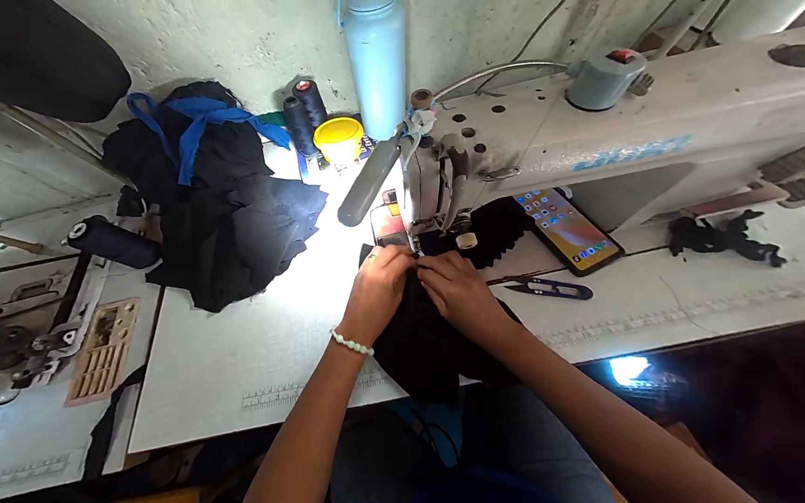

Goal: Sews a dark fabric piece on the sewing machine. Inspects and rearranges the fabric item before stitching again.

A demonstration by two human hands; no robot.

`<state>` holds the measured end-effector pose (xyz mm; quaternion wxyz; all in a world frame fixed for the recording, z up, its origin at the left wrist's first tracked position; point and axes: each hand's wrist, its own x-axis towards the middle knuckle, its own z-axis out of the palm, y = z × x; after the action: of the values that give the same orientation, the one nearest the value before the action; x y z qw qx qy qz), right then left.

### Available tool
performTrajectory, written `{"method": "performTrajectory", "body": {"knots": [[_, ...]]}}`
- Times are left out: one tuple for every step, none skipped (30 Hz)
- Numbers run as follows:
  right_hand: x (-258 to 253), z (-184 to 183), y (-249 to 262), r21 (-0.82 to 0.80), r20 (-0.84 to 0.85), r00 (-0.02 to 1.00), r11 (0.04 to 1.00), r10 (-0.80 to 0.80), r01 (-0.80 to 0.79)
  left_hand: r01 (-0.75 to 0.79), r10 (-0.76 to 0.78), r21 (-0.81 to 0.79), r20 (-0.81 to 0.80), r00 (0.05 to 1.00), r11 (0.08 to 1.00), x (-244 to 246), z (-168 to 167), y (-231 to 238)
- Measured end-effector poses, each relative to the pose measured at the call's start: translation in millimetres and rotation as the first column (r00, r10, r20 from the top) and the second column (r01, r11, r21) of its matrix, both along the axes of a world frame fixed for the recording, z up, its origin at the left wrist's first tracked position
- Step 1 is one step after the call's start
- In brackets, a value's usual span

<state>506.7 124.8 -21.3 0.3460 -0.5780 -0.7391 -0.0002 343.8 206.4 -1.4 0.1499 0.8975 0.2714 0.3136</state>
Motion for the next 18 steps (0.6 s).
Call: {"method": "performTrajectory", "body": {"knots": [[1,0,-1,-0.004,0.005,1.000,1.000,0.001,-0.001,0.016,-0.014,0.035,-0.043,0.999,0.999,-3,-2,-4],[1,0,-1,-0.005,0.017,1.000,1.000,0.002,-0.001,0.022,-0.016,0.063,-0.083,0.996,0.998,-6,-4,-8],[2,0,-1,-0.002,0.030,1.000,1.000,0.002,-0.001,0.024,-0.014,0.089,-0.112,0.994,0.996,-8,-5,-9],[3,-1,-2,0.001,0.047,0.999,1.000,-0.001,0.001,0.027,-0.012,0.110,-0.133,0.991,0.994,-9,-7,-10],[3,-1,-2,0.006,0.064,0.998,1.000,-0.004,0.004,0.031,-0.012,0.126,-0.150,0.989,0.991,-10,-7,-11],[3,-1,-2,0.012,0.078,0.997,1.000,-0.005,0.004,0.036,-0.013,0.141,-0.161,0.987,0.989,-11,-7,-12],[2,-1,-2,0.013,0.090,0.996,1.000,-0.006,0.005,0.042,-0.015,0.155,-0.170,0.985,0.987,-11,-7,-12],[2,0,-3,0.010,0.098,0.995,1.000,-0.005,0.004,0.052,-0.022,0.166,-0.176,0.984,0.985,-12,-7,-12],[3,0,-3,0.005,0.107,0.994,1.000,-0.003,0.002,0.064,-0.031,0.174,-0.183,0.983,0.983,-12,-7,-11],[3,0,-3,0.004,0.116,0.993,1.000,0.000,-0.001,0.074,-0.038,0.184,-0.195,0.980,0.980,-12,-7,-10],[3,0,-3,0.005,0.127,0.992,1.000,0.001,-0.002,0.080,-0.038,0.196,-0.213,0.976,0.977,-13,-6,-8],[3,-1,-3,0.007,0.134,0.991,1.000,0.001,-0.002,0.079,-0.027,0.213,-0.237,0.971,0.974,-14,-5,-7],[3,-1,-3,0.006,0.139,0.990,1.000,0.001,-0.002,0.072,-0.008,0.235,-0.263,0.965,0.969,-14,-3,-7],[4,0,-3,0.004,0.137,0.991,1.000,0.003,-0.003,0.062,0.014,0.261,-0.282,0.959,0.963,-13,-1,-7],[5,0,-3,-0.002,0.127,0.992,1.000,0.006,-0.006,0.054,0.036,0.288,-0.297,0.954,0.956,-12,1,-8],[6,1,-3,-0.013,0.111,0.994,1.000,0.009,-0.007,0.045,0.055,0.312,-0.306,0.951,0.949,-11,3,-9],[7,1,-3,-0.024,0.096,0.995,1.000,0.011,-0.009,0.036,0.072,0.331,-0.309,0.948,0.943,-9,4,-10],[9,1,-3,-0.031,0.084,0.996,0.999,0.016,-0.013,0.027,0.084,0.343,-0.304,0.949,0.939,-8,4,-11]]}}
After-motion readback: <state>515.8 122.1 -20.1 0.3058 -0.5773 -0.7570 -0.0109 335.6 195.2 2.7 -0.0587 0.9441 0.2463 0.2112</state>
